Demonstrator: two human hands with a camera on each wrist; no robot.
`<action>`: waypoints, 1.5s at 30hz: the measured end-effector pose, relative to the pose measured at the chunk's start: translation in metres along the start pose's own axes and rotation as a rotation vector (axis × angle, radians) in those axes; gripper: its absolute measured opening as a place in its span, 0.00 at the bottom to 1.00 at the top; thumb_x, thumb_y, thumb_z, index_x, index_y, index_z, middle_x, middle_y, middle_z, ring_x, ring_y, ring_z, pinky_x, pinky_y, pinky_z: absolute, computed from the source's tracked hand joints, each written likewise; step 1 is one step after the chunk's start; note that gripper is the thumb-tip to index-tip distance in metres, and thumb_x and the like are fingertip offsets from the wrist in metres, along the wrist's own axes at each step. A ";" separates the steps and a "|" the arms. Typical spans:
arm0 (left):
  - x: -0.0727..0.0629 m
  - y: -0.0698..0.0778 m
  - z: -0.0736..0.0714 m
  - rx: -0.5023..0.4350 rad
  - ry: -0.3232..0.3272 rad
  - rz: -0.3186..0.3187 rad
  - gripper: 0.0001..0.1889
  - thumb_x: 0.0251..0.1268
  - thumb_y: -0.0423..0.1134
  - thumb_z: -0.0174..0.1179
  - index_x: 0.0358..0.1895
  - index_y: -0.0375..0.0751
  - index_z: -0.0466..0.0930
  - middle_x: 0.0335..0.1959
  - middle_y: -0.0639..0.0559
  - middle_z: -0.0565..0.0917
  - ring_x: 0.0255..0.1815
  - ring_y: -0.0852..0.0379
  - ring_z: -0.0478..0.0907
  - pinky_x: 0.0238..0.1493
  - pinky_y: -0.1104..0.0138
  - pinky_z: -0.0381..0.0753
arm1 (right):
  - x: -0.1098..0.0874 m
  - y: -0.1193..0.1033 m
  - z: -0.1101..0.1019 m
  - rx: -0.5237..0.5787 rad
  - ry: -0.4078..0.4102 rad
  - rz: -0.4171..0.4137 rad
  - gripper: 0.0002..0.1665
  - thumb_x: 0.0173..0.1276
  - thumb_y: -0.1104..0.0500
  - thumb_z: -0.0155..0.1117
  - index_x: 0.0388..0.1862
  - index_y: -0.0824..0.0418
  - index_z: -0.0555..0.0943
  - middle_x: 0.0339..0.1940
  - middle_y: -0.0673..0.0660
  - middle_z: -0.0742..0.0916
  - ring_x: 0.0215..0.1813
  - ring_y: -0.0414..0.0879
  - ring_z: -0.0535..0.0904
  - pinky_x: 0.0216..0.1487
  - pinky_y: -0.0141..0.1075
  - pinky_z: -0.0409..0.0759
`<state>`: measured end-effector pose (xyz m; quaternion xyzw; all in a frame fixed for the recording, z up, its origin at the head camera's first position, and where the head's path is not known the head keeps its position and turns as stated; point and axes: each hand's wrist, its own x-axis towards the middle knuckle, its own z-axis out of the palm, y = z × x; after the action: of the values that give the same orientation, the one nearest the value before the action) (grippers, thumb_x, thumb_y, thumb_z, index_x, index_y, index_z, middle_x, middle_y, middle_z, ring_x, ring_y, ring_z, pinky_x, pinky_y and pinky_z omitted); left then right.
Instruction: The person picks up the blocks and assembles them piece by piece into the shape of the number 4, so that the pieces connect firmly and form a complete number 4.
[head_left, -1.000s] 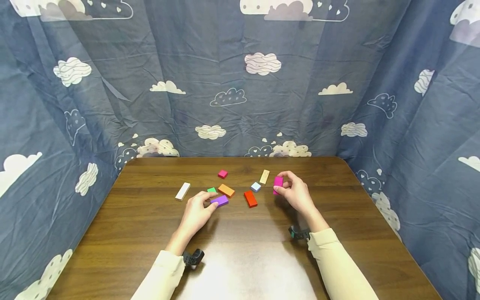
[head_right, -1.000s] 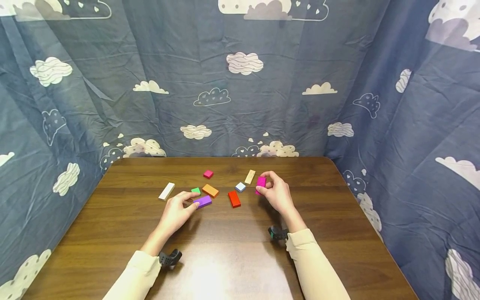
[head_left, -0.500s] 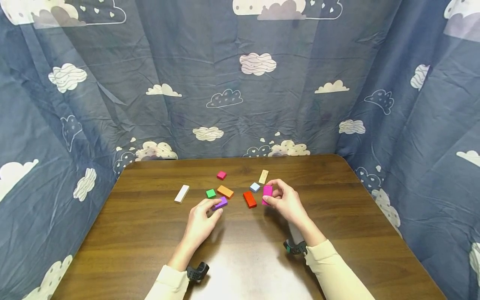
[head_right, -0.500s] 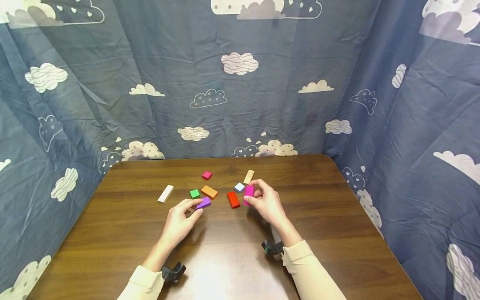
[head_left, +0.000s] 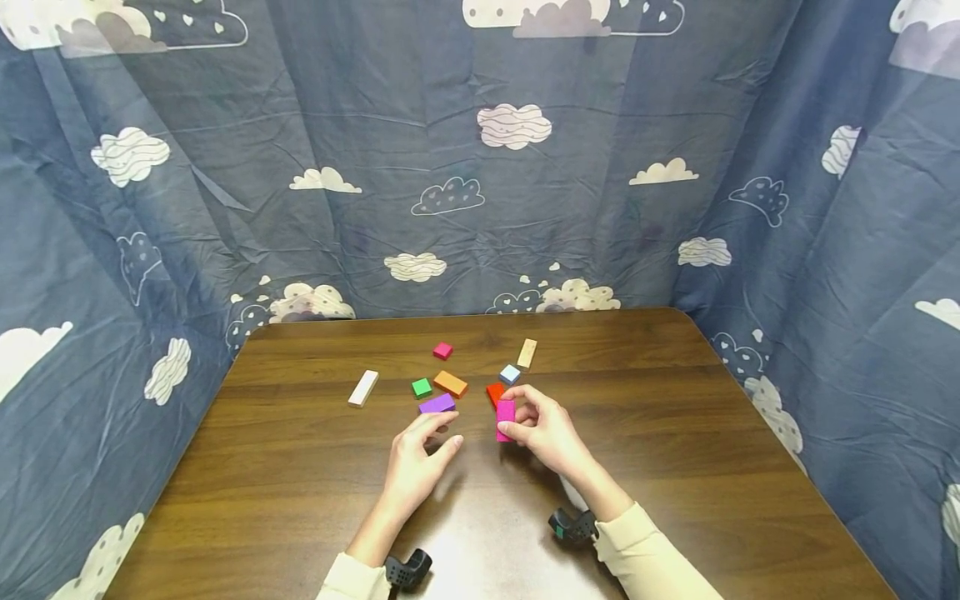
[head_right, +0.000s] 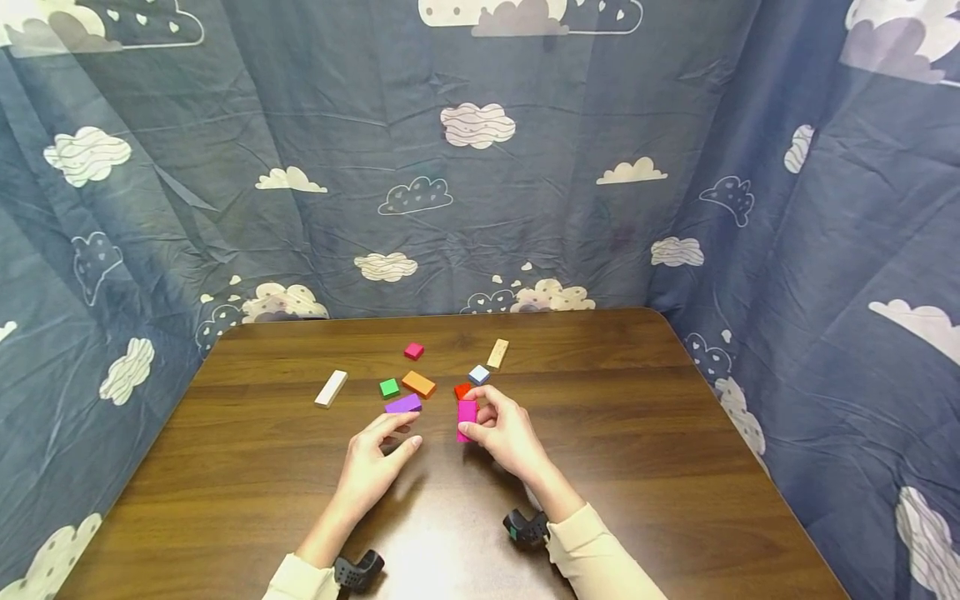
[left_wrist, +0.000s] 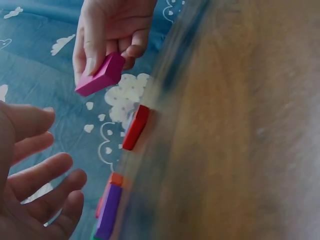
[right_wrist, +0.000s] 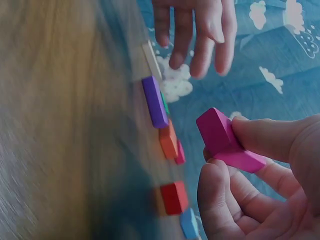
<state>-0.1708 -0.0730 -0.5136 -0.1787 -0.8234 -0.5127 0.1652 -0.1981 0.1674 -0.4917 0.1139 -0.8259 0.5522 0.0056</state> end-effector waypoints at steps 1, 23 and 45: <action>-0.002 0.000 0.001 -0.013 -0.009 -0.005 0.19 0.61 0.38 0.71 0.57 0.49 0.85 0.48 0.53 0.85 0.48 0.46 0.83 0.48 0.58 0.84 | -0.001 0.001 0.003 0.009 -0.013 0.002 0.23 0.61 0.65 0.75 0.54 0.55 0.79 0.25 0.57 0.86 0.23 0.43 0.79 0.25 0.33 0.79; -0.015 -0.010 0.012 0.153 -0.288 -0.008 0.36 0.52 0.44 0.77 0.66 0.41 0.78 0.67 0.45 0.77 0.69 0.46 0.69 0.67 0.47 0.68 | -0.017 0.012 0.030 0.063 -0.260 0.008 0.23 0.64 0.69 0.69 0.58 0.63 0.78 0.33 0.62 0.86 0.29 0.45 0.82 0.30 0.35 0.83; -0.016 -0.017 0.015 0.234 -0.304 0.050 0.31 0.55 0.45 0.75 0.61 0.36 0.81 0.63 0.44 0.78 0.68 0.46 0.69 0.68 0.50 0.67 | -0.016 0.014 0.033 -0.237 -0.200 -0.101 0.22 0.60 0.61 0.75 0.55 0.61 0.85 0.30 0.48 0.83 0.29 0.39 0.79 0.30 0.31 0.76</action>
<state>-0.1661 -0.0682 -0.5408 -0.2540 -0.8882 -0.3761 0.0713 -0.1815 0.1451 -0.5200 0.2081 -0.8750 0.4358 -0.0354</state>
